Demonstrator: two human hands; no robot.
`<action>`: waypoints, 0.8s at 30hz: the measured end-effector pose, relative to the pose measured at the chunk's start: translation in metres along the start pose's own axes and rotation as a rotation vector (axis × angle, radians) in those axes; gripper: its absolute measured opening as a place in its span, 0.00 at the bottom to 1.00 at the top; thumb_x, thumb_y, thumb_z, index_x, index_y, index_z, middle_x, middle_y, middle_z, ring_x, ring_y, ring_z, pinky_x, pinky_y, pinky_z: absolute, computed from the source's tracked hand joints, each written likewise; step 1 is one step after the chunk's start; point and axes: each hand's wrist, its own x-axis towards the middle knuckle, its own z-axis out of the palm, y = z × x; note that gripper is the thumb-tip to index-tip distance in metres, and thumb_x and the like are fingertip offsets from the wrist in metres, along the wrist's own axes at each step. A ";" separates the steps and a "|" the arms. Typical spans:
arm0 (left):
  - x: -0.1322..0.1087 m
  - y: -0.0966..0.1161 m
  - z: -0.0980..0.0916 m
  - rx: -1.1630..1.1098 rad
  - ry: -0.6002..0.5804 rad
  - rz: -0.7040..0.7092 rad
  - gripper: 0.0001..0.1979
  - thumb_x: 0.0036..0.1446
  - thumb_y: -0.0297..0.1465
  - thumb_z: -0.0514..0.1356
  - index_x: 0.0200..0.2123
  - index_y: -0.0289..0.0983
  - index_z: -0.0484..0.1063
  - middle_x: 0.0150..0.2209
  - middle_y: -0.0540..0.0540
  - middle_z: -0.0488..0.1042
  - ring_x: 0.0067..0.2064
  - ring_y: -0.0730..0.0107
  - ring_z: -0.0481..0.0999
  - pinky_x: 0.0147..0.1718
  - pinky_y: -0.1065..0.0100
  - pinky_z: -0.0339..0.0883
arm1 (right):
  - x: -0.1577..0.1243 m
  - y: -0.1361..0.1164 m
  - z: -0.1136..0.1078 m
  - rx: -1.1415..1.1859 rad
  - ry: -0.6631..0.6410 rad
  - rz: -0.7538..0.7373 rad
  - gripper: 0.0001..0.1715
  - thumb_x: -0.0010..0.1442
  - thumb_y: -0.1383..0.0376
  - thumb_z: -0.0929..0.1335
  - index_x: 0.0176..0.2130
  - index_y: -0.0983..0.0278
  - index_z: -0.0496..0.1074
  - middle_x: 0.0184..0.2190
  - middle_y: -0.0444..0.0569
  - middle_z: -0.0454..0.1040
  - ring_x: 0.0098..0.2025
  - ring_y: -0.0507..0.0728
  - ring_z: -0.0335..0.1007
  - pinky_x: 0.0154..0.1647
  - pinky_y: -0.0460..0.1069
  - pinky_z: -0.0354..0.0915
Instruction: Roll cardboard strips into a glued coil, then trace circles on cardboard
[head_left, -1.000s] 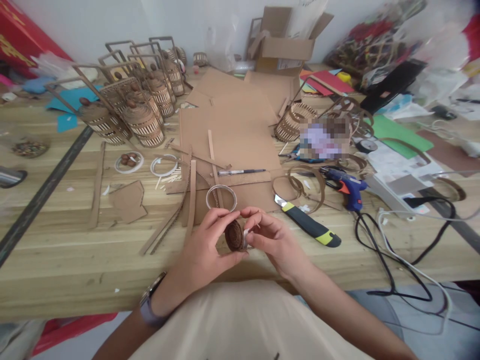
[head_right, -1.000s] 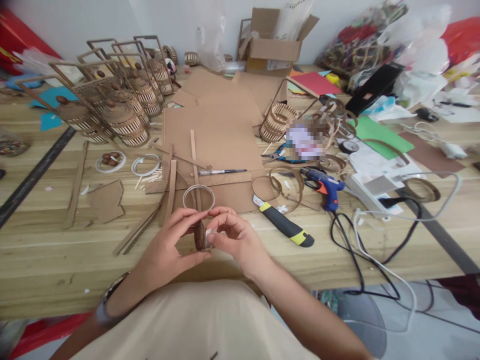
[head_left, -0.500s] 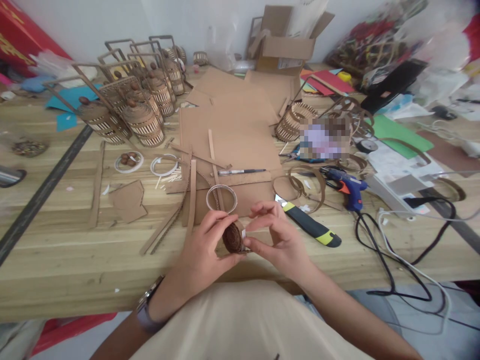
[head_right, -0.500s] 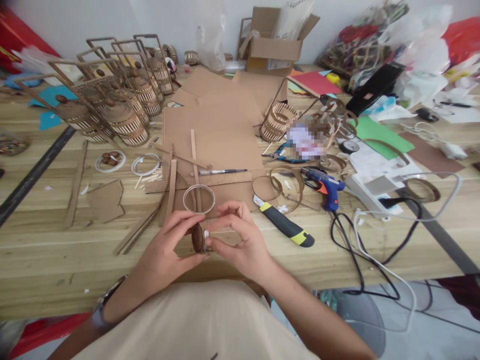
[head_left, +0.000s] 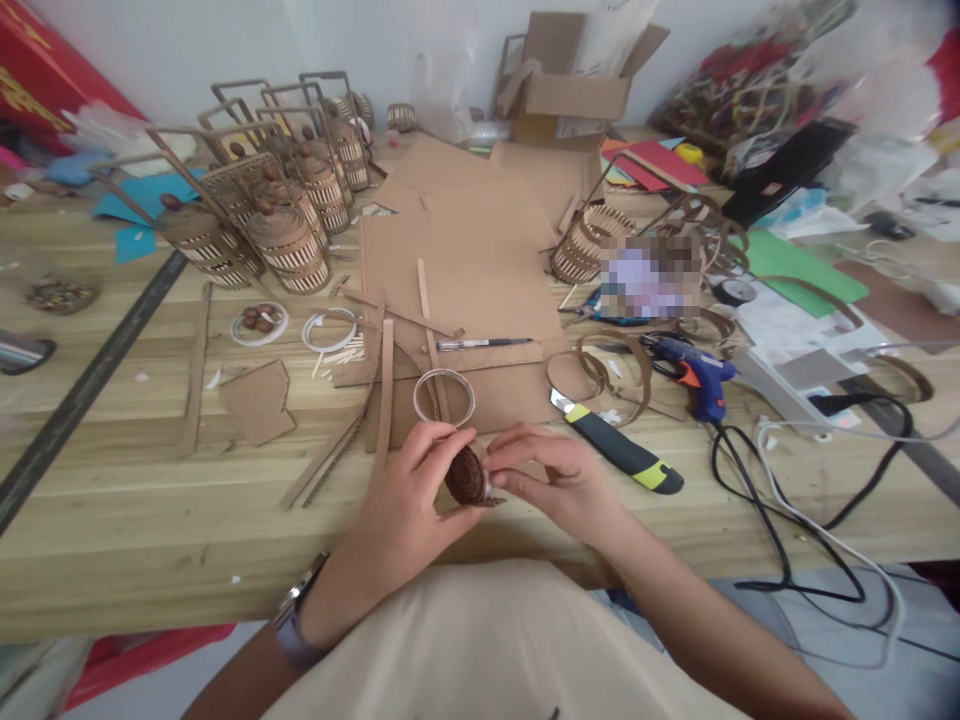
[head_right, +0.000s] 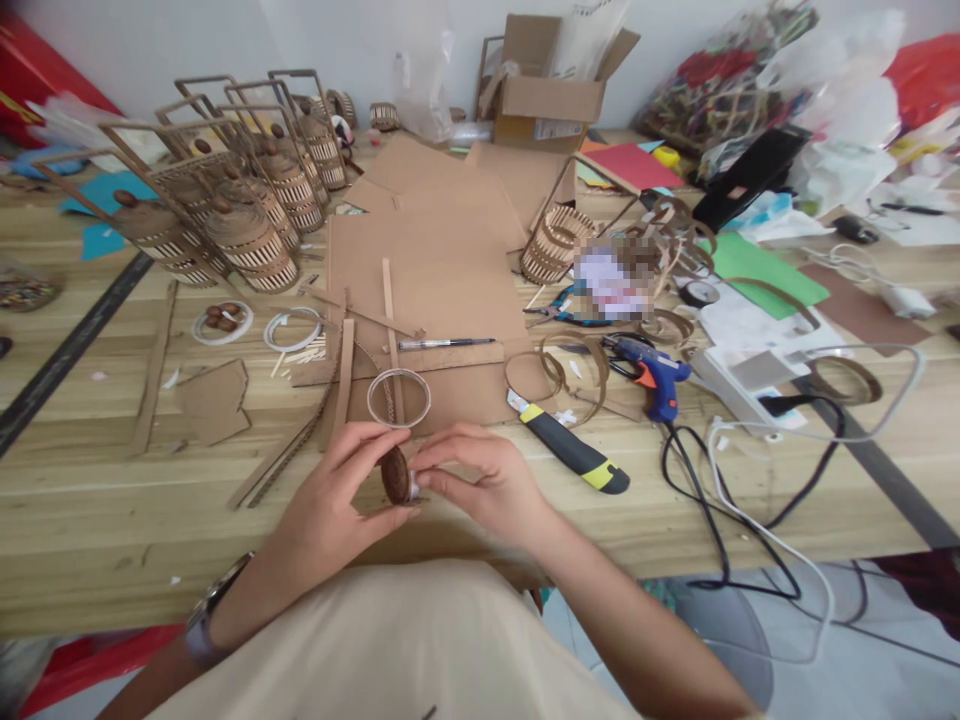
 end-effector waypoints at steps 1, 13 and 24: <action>0.000 -0.001 0.001 0.030 0.022 0.016 0.28 0.55 0.27 0.67 0.58 0.39 0.63 0.51 0.41 0.69 0.53 0.57 0.75 0.51 0.60 0.74 | 0.000 -0.001 -0.001 0.024 0.028 0.072 0.03 0.60 0.62 0.73 0.36 0.56 0.81 0.33 0.46 0.82 0.36 0.56 0.78 0.40 0.52 0.72; 0.001 -0.006 0.012 0.224 0.266 0.086 0.22 0.62 0.26 0.62 0.58 0.35 0.63 0.50 0.36 0.67 0.50 0.56 0.74 0.49 0.59 0.74 | -0.005 -0.015 0.030 -0.269 0.071 0.181 0.05 0.61 0.66 0.69 0.35 0.60 0.78 0.28 0.44 0.80 0.31 0.54 0.74 0.34 0.47 0.68; 0.005 -0.024 -0.002 -0.711 0.011 -0.254 0.16 0.59 0.32 0.67 0.51 0.45 0.78 0.46 0.47 0.82 0.46 0.65 0.80 0.46 0.67 0.75 | 0.002 -0.026 0.013 -0.165 -0.052 0.273 0.08 0.60 0.63 0.68 0.32 0.60 0.78 0.26 0.43 0.79 0.28 0.53 0.73 0.28 0.45 0.64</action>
